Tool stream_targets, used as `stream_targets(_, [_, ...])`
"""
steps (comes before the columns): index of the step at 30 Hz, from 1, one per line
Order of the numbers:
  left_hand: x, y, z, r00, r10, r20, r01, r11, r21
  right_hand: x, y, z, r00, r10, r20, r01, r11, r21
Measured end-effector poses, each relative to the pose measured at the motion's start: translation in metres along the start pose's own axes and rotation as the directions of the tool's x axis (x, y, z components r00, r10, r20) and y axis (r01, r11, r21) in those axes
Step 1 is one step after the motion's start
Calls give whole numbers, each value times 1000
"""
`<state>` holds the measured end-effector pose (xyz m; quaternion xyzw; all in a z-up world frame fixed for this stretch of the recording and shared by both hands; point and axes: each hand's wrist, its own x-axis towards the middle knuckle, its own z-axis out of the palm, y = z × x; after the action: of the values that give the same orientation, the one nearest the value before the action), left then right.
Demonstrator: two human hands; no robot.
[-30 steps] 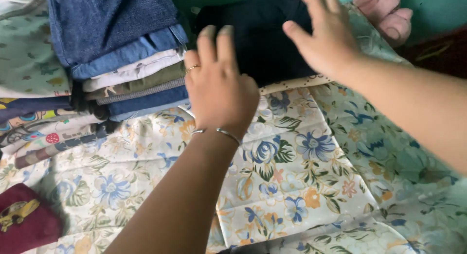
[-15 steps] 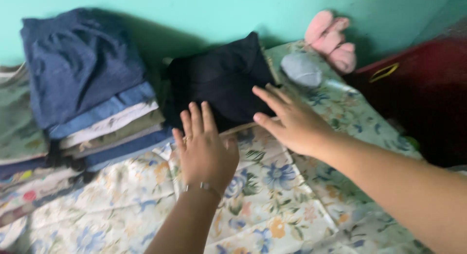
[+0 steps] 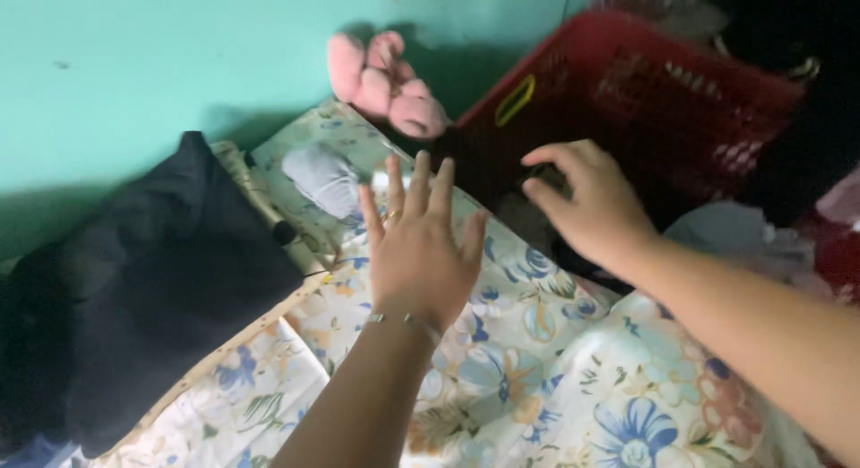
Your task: Folding various pieces of clothing including t-shirts and shorts on a bed.
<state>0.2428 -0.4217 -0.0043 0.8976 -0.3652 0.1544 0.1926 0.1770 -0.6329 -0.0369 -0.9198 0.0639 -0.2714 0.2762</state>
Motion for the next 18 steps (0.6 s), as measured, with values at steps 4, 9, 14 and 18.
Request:
stream_targets(4, [20, 18, 39, 993, -3, 118, 6, 1000, -26, -29, 97, 32, 957, 281, 71, -282, 959, 6])
stream_targets(9, [51, 28, 75, 986, 43, 163, -42, 999, -8, -80, 189, 63, 631, 668, 395, -679, 722, -136])
stream_targets(14, [81, 43, 104, 980, 41, 197, -44, 999, 14, -96, 229, 87, 687, 610, 394, -559, 791, -249])
stream_targets(18, [86, 47, 115, 985, 12, 172, -18, 999, 34, -96, 281, 145, 758, 495, 425, -480, 864, -151])
